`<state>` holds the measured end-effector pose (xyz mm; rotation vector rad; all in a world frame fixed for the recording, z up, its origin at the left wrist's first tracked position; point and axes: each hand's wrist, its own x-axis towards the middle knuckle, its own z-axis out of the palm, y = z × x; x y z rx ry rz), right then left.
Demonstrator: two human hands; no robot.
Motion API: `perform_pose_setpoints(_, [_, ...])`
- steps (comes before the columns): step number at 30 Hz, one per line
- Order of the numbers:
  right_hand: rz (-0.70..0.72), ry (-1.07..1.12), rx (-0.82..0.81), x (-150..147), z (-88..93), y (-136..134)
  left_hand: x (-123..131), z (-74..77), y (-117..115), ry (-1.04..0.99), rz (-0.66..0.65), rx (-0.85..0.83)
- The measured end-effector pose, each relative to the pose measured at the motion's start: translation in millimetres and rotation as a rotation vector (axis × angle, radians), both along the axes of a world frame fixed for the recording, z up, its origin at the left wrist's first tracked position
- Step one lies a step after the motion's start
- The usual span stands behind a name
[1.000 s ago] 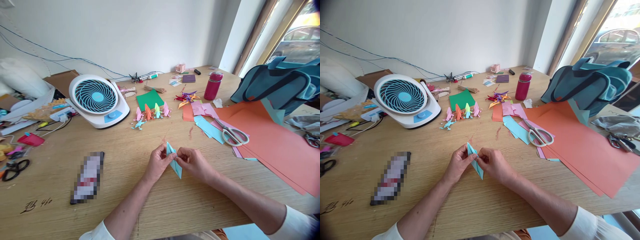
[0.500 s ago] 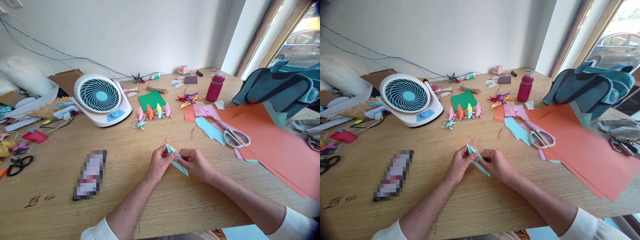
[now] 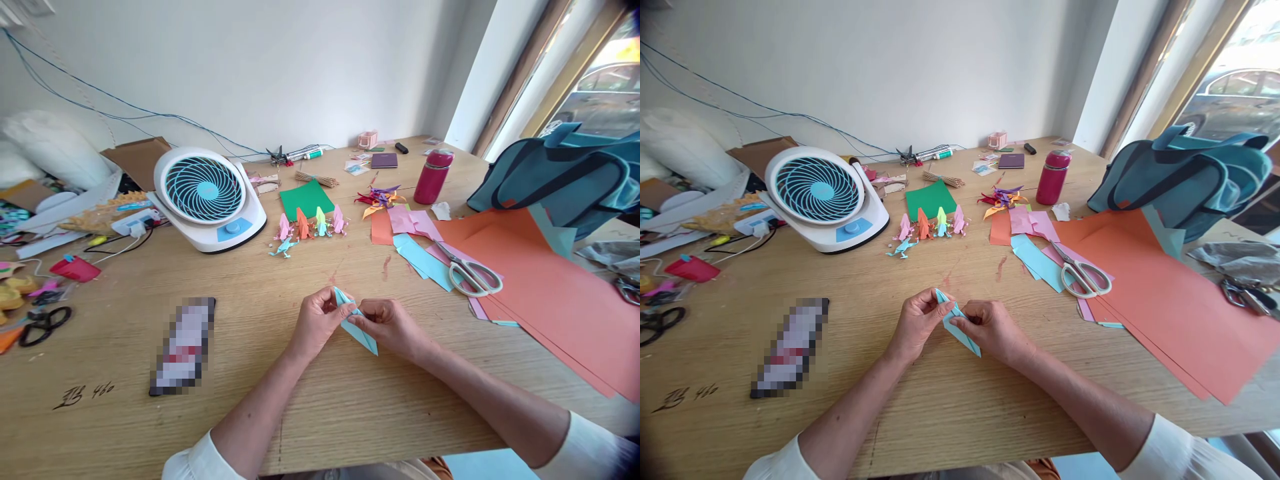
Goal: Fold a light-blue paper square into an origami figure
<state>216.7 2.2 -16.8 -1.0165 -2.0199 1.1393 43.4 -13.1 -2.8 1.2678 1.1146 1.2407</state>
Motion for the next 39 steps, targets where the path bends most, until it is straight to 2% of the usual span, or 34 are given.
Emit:
perform_pose_setpoints(5, [-0.025,0.0,-0.033,-1,-0.1,-1,-5,-3.5,0,0.197,-0.053,0.009])
perform_pose_setpoints(10, [0.003,0.006,-0.044,-1,-1.1,-1,-6,-1.5,-1,0.254,-0.043,0.055])
perform_pose_setpoints(17, [0.009,0.007,-0.038,-1,-3.2,1,-4,1.4,-1,0.059,-0.003,0.035])
perform_pose_setpoints(24, [0.022,0.021,-0.041,-2,2.8,-1,-2,6.1,-3,-0.029,-0.012,0.01])
perform_pose_setpoints(29, [0.045,0.02,-0.019,-2,4.8,-2,-1,11.0,-3,-0.102,0.065,-0.02])
perform_pose_setpoints(39, [0.098,0.074,-0.038,-2,6.1,-4,-7,6.4,-1,-0.075,0.077,-0.003])
